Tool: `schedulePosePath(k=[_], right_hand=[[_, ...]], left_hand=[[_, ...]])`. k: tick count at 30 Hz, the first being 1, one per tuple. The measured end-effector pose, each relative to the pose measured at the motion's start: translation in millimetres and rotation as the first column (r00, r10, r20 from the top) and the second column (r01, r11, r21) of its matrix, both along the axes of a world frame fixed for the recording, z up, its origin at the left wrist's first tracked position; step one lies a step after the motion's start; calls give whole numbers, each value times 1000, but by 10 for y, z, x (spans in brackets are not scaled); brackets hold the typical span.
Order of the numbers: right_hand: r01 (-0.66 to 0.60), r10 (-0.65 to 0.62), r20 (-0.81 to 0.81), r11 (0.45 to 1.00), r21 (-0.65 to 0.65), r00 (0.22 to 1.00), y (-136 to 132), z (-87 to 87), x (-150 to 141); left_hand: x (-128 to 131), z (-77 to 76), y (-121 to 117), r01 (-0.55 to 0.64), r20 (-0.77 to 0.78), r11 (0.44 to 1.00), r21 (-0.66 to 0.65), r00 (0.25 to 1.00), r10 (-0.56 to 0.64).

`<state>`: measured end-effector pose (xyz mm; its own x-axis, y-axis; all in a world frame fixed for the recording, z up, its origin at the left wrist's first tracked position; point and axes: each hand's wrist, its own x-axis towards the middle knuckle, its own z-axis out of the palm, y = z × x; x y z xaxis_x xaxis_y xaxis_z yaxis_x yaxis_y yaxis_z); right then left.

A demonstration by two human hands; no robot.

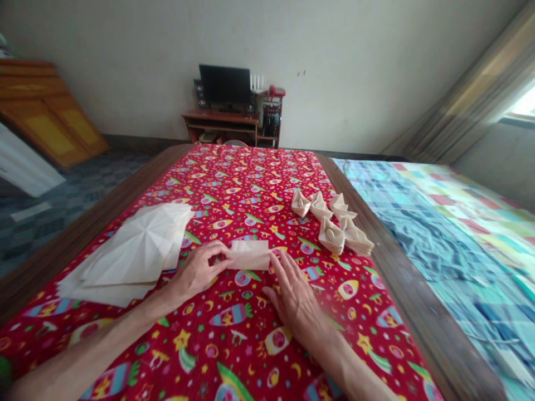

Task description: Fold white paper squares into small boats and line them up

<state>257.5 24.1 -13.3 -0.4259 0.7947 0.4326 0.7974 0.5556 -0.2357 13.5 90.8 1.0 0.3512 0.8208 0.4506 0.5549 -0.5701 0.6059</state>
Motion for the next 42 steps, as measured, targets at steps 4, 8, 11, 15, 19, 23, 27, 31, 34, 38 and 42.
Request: schedulePosePath(k=[4,8,11,15,19,23,27,31,34,38,42], right_hand=[[26,-21,-50,996,90,999,104,68,-59],[-174,166,59,968,183,984,268,262,-174],[-224,204,106,945,237,973,378,383,-233],[-260,222,169,932,254,960,465,359,-244],[-252,209,206,945,210,956,397,231,-234],[-280,235,254,947,157,938,162,224,-273],[-357,332,247,932,64,910,39,235,-317],[-294,296,86,955,-35,951,95,185,-353],[-226,219,-63,966,-128,974,136,179,-410],[-104,74,-134,968,-230,988,187,173,-500],[-2,-23,-94,966,-260,995,270,136,-558]], left_hand=[[3,65,-173,4,-8,981,196,1000,-3],[-24,168,-327,71,-194,937,343,981,-3],[-82,248,-410,102,-275,904,415,961,17],[-138,239,-449,139,-352,882,451,935,33],[-115,113,-457,201,-468,926,320,883,-30],[-87,41,-482,216,-503,945,244,861,-68],[-106,14,-494,186,-453,956,226,889,-66],[-129,-15,-484,128,-360,973,194,932,-51],[-124,-35,-457,66,-305,988,139,952,-21],[-102,-60,-412,-23,-270,999,32,962,31],[-108,-86,-392,-87,-243,996,-23,967,79]])
